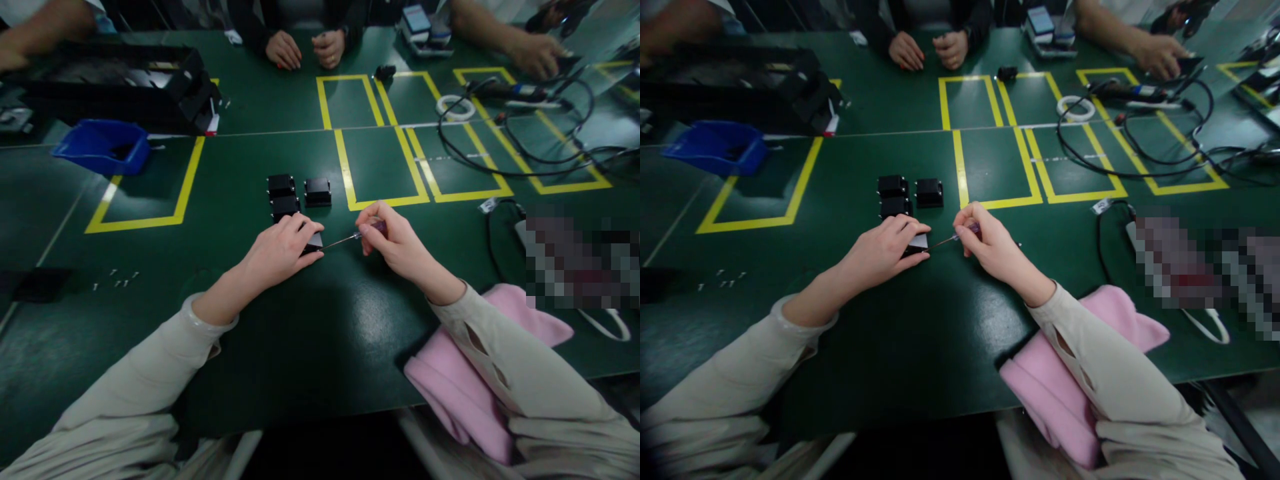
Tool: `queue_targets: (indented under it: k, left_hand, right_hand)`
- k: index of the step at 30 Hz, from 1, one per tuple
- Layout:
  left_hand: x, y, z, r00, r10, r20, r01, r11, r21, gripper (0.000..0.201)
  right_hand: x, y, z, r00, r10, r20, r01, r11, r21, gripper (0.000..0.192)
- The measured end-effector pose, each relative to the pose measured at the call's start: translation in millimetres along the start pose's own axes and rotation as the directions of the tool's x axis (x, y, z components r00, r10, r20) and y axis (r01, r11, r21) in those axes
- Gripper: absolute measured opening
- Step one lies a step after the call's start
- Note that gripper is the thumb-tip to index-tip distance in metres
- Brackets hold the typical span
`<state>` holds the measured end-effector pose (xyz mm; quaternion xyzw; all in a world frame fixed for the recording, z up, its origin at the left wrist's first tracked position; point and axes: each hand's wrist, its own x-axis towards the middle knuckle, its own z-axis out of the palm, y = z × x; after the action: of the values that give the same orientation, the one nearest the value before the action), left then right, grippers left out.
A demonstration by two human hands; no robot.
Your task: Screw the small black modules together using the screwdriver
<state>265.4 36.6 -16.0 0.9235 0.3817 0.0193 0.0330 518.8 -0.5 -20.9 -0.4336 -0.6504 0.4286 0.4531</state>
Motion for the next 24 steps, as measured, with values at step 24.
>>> queue_targets:
  k: [24]
  left_hand:
    - [-1.0,-0.7,-0.2,1.000,0.004,0.001,-0.004,1.000,-0.002,0.044]
  right_hand:
    - [-1.2,0.4,0.3,0.999,0.049,-0.008,-0.049,0.998,-0.025,0.027]
